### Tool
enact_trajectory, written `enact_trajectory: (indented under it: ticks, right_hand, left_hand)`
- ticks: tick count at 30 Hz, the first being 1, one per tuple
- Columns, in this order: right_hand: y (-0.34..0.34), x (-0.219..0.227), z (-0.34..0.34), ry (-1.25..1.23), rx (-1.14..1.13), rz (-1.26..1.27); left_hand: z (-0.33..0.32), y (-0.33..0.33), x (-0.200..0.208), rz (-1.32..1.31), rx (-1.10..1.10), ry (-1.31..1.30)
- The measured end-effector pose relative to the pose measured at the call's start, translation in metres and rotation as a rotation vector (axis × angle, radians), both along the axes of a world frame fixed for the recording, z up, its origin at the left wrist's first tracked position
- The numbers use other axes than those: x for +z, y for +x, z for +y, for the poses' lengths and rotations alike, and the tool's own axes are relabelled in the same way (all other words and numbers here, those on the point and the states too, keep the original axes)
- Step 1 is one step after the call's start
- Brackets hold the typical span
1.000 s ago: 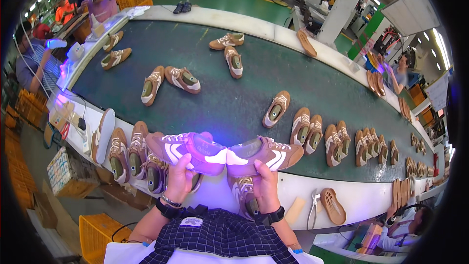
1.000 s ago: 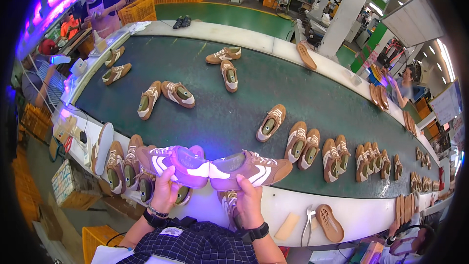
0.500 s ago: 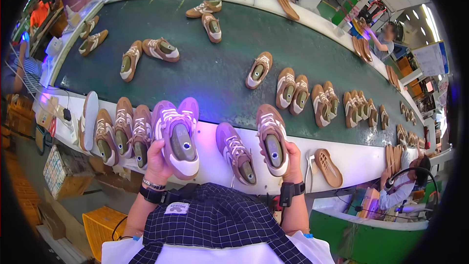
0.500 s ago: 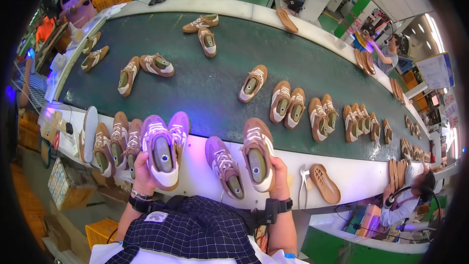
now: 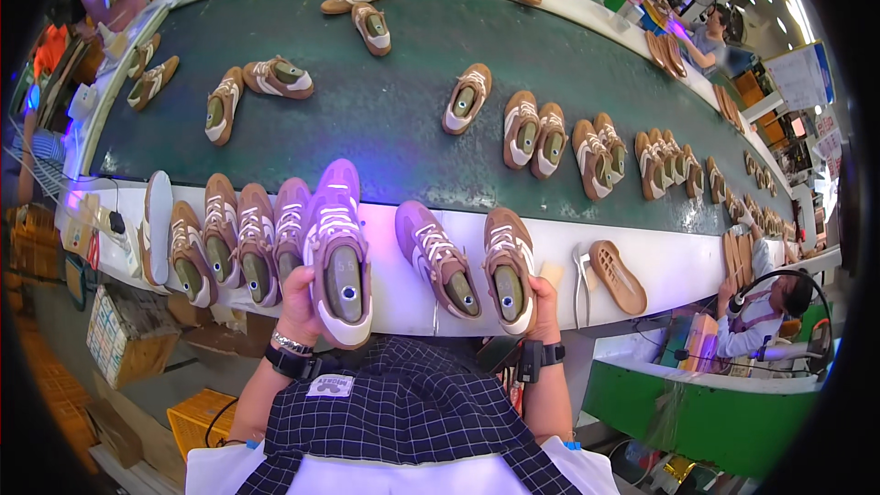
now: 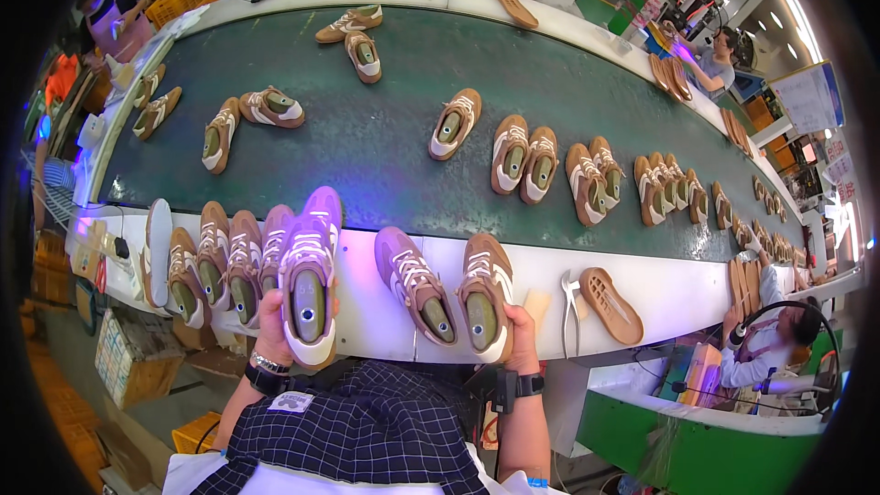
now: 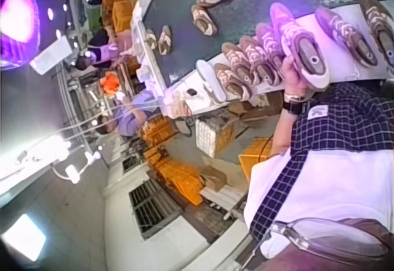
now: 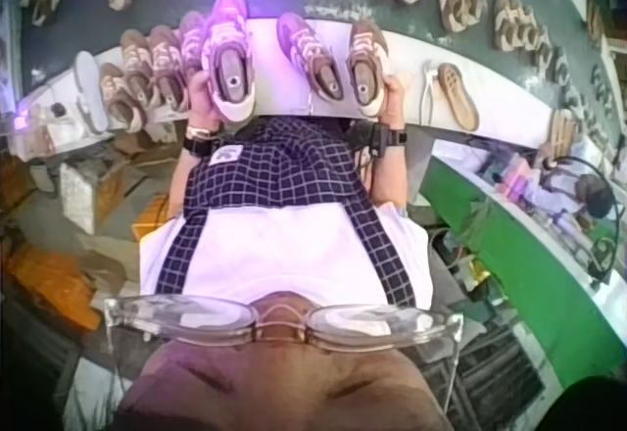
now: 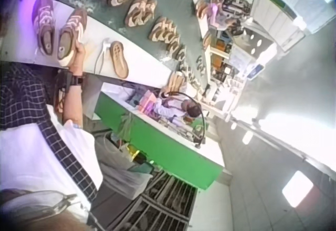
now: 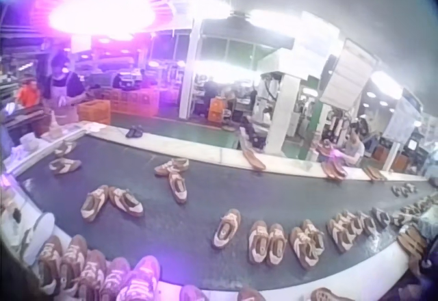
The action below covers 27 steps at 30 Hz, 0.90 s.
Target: Inspecting shoes for quality control and arranging them on a conveyor belt.
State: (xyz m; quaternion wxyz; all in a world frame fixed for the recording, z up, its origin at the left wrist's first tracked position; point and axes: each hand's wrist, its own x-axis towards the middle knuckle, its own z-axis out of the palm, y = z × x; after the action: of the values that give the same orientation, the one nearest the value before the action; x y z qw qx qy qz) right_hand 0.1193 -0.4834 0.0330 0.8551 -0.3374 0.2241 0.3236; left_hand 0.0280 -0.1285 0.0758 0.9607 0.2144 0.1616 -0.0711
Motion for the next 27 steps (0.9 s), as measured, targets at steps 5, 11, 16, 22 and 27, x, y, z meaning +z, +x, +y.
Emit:
enact_trajectory:
  ticks: [5,11,16,22,27]
  right_hand:
    - [-0.005,-0.020,0.001,-0.056,-0.033,0.018]
    - [-0.024,-0.003,0.014,-0.053,0.074,0.065]
    - [-0.039,-0.017,0.019,0.008,0.054,0.079]
    - [-0.039,-0.021,0.014,0.006,0.062,0.063]
    - [-0.045,-0.036,0.013,0.078,0.012,0.051]
  left_hand:
    - [-0.008,0.005,-0.048,0.100,-0.105,-0.081]
    - [-0.011,-0.004,-0.007,-0.125,-0.094,1.442]
    - [-0.040,0.074,0.025,-0.302,-0.183,1.401]
    - [-0.094,0.173,-0.023,-0.002,-0.800,1.891]
    - [-0.096,0.175,-0.028,0.046,-0.807,1.771]
